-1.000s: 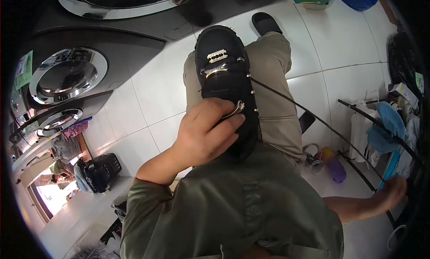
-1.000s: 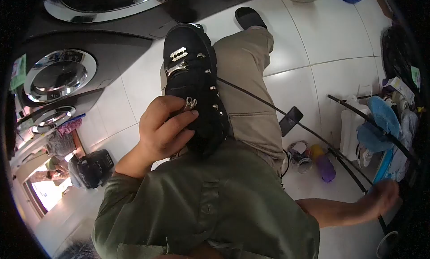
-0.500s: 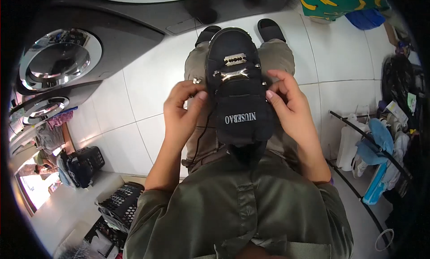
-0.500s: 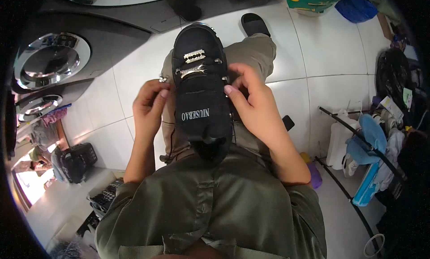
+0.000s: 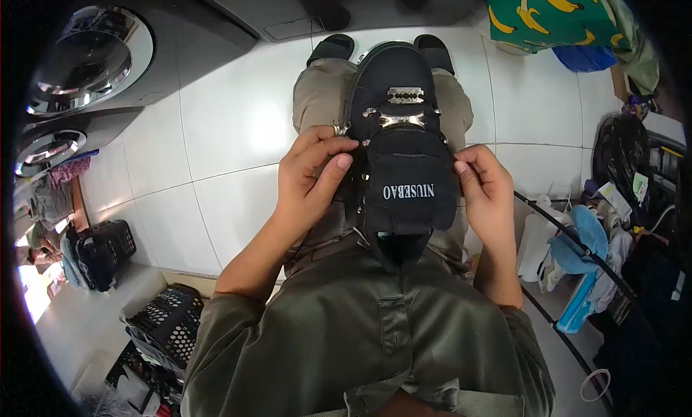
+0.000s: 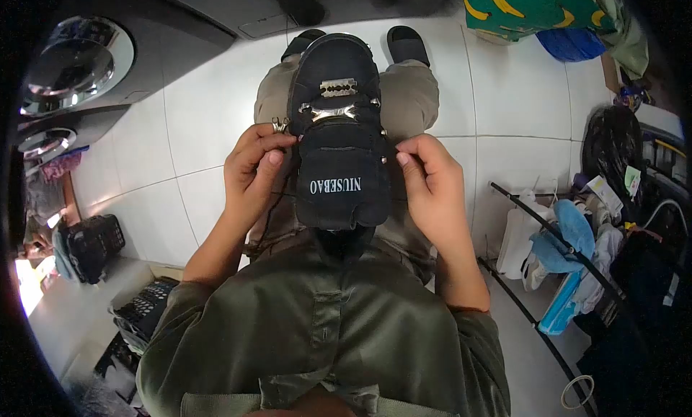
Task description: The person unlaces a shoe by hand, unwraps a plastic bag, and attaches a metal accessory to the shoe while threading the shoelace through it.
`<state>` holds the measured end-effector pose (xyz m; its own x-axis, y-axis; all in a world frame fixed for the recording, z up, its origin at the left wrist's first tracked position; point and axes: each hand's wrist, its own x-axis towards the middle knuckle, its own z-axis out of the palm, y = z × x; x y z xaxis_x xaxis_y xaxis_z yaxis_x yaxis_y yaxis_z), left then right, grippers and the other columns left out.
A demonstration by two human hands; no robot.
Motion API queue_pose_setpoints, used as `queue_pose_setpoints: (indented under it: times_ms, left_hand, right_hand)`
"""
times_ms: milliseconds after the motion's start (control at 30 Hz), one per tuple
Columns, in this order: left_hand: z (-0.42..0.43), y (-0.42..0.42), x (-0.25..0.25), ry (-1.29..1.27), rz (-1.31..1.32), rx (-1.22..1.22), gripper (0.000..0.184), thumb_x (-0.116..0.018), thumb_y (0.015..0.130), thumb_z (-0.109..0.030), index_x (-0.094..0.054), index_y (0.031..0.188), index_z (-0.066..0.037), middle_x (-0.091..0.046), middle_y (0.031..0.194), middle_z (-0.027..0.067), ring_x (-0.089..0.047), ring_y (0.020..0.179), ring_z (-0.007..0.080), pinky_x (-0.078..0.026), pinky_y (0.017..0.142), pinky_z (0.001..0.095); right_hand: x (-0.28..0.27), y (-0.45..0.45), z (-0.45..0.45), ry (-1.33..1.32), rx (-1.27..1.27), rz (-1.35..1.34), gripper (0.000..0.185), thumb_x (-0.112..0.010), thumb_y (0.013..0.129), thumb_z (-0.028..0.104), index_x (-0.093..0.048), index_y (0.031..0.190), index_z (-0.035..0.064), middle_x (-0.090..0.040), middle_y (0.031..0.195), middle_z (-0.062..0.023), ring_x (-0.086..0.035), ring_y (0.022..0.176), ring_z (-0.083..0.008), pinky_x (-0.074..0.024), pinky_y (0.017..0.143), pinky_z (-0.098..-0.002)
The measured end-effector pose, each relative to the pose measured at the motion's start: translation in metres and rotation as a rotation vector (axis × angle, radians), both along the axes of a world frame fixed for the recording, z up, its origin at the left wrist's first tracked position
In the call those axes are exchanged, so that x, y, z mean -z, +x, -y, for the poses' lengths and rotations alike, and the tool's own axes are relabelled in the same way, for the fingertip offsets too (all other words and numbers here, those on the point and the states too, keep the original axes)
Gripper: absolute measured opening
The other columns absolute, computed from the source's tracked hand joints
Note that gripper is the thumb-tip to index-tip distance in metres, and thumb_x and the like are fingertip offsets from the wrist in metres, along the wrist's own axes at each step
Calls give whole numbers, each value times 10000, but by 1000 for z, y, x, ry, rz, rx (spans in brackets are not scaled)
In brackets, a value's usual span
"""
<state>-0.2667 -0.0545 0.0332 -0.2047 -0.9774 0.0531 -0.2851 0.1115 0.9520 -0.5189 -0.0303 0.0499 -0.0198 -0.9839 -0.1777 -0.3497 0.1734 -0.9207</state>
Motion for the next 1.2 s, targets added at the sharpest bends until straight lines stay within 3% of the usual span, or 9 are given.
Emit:
queue_pose_setpoints:
  times_ms: [100,200,267,367,500,633,767,1067,1200]
  left_hand:
    - [-3,-5,1,-32,-1,-44,191,-678,767,-43,-648,949,8,-585,991,102,-566,949,190,-429,834,279]
    - [0,-7,-4,-92,79,-73,169,-713,749,-69,-644,882,9,-577,911,106,-579,809,209,-459,717,278]
    - [0,-6,-8,-185,157,-11,128,-697,747,-53,-630,835,11,-578,886,116,-590,791,230,-470,703,295]
    - [4,2,-14,-117,48,31,110,-686,738,-37,-621,814,6,-577,889,123,-597,806,248,-473,710,304]
    - [26,0,-25,-332,212,-100,210,-712,693,-5,-640,889,8,-580,949,109,-584,878,200,-455,755,279]
    - [46,-14,-40,-508,353,127,294,-773,661,-58,-658,930,-43,-587,980,108,-588,867,241,-484,710,301]
    - [57,-26,-38,-558,420,266,269,-756,665,-83,-652,911,-51,-584,980,98,-584,837,256,-486,683,322]
    - [63,-34,-36,-394,302,268,205,-717,677,-36,-628,861,-43,-582,953,86,-581,839,258,-479,696,324]
    - [65,-38,-37,-458,334,293,191,-712,683,-36,-626,854,-46,-581,950,85,-582,846,253,-477,699,321]
  right_hand:
    - [-3,5,4,-5,-7,-46,50,-553,878,36,-559,901,-8,-553,716,-50,-461,632,-86,-395,590,-233]
    - [-9,16,7,-30,60,65,64,-555,880,45,-574,912,-7,-570,721,-50,-490,645,-92,-408,607,-229]
    - [-8,14,7,-69,25,-79,76,-563,880,56,-586,919,-6,-585,727,-52,-511,664,-89,-418,623,-224]
    - [-8,8,7,-5,36,-84,77,-570,880,65,-587,908,-5,-589,719,-53,-520,665,-89,-422,626,-226]
    - [-2,14,6,-82,58,-69,72,-568,880,62,-583,906,-3,-585,715,-53,-515,660,-89,-420,622,-228]
    - [-2,16,5,-88,57,-55,59,-566,877,52,-579,901,0,-584,712,-58,-517,653,-94,-423,619,-232]
    - [-2,16,4,-92,63,-57,48,-565,869,37,-580,902,5,-590,717,-73,-527,643,-108,-428,614,-238]
    - [0,15,4,-110,54,-59,38,-576,850,20,-579,886,11,-593,729,-94,-552,630,-153,-431,603,-252]
    - [3,15,4,-124,57,-47,34,-576,847,18,-578,880,10,-591,728,-94,-552,629,-155,-430,599,-254]
